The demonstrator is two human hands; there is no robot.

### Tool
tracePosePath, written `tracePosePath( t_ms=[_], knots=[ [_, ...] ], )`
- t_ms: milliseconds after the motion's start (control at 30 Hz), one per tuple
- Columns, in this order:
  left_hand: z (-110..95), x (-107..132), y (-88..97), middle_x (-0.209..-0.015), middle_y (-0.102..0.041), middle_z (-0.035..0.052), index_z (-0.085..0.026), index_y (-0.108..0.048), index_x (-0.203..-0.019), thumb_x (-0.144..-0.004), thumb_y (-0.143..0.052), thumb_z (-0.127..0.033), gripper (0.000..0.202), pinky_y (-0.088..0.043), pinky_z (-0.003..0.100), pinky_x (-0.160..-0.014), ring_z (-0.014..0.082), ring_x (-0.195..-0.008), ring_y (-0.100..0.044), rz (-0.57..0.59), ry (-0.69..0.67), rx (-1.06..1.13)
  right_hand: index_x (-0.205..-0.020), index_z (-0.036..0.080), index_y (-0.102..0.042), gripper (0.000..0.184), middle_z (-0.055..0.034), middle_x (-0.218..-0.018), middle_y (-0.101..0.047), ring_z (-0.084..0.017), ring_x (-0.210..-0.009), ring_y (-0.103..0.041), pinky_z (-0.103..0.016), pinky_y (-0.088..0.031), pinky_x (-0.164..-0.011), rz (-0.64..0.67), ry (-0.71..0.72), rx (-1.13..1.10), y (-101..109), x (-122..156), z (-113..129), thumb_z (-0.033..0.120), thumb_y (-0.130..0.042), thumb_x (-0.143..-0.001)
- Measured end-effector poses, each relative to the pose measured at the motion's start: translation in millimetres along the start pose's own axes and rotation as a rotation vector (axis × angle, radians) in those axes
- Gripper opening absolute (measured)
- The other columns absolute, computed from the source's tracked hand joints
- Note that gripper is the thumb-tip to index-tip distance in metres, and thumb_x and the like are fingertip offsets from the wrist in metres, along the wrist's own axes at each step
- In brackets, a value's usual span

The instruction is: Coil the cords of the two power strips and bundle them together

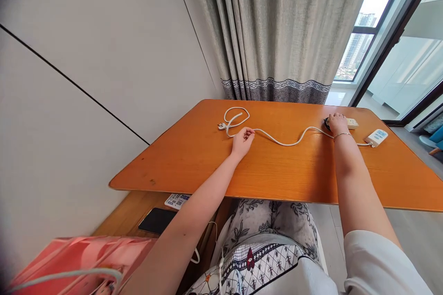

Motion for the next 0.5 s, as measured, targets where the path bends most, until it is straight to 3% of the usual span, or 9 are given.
tracePosePath(
  t_ms=[100, 233, 367, 500],
  knots=[
    [-2.7, 1.4, -2.3, -0.069, -0.061, -0.0012, -0.020, -0.060, -0.076, -0.078, -0.059, -0.011, 0.009, -0.041, 0.024, -0.060, 0.0123, -0.061, -0.053, 0.024, -0.007, -0.018, -0.131, 0.007, -0.058, 0.050, -0.0285, -0.133, -0.054, -0.036, -0.123, -0.053, -0.049, -0.043, -0.101, -0.005, -0.003, -0.017, 5.2, 3.3, 0.2, 0.017, -0.053, -0.083],
    [-5.2, 2.4, -5.7, -0.070, -0.062, -0.0009, -0.020, -0.060, -0.075, -0.077, -0.059, -0.010, 0.010, -0.042, 0.024, -0.060, 0.0122, -0.061, -0.054, 0.050, -0.012, -0.032, -0.141, 0.011, -0.049, 0.062, -0.0236, -0.140, -0.048, -0.032, -0.123, -0.053, -0.040, -0.045, -0.102, -0.081, -0.004, -0.111, 25.4, 7.1, 10.8, 0.017, -0.060, -0.080],
    [-3.5, 2.7, -7.3, -0.070, -0.061, -0.0012, -0.020, -0.060, -0.076, -0.077, -0.060, -0.010, 0.010, -0.041, 0.024, -0.059, 0.0119, -0.060, -0.053, 0.062, -0.015, -0.032, -0.141, 0.010, -0.044, 0.069, -0.0228, -0.140, -0.048, -0.028, -0.125, -0.053, -0.037, -0.042, -0.109, -0.294, -0.002, -0.479, 63.1, 7.4, 36.6, 0.023, -0.067, -0.077],
    [0.6, 4.8, -11.0, -0.071, -0.060, -0.0013, -0.020, -0.062, -0.082, -0.079, -0.061, -0.014, 0.007, -0.039, 0.023, -0.056, 0.0111, -0.058, -0.052, 0.112, -0.004, -0.030, -0.142, 0.014, -0.037, 0.073, -0.0202, -0.143, -0.047, -0.025, -0.127, -0.054, -0.037, -0.046, -0.108, -0.503, 0.137, -0.817, 102.7, 7.3, 75.5, 0.029, -0.069, -0.078]
  ],
)
Point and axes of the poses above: each hand's wrist, its own x-axis away from the middle knuckle, its own y-axis out of the back of the hand, z = x × y, the point moved 7 cm from there along -x, towards the middle knuckle
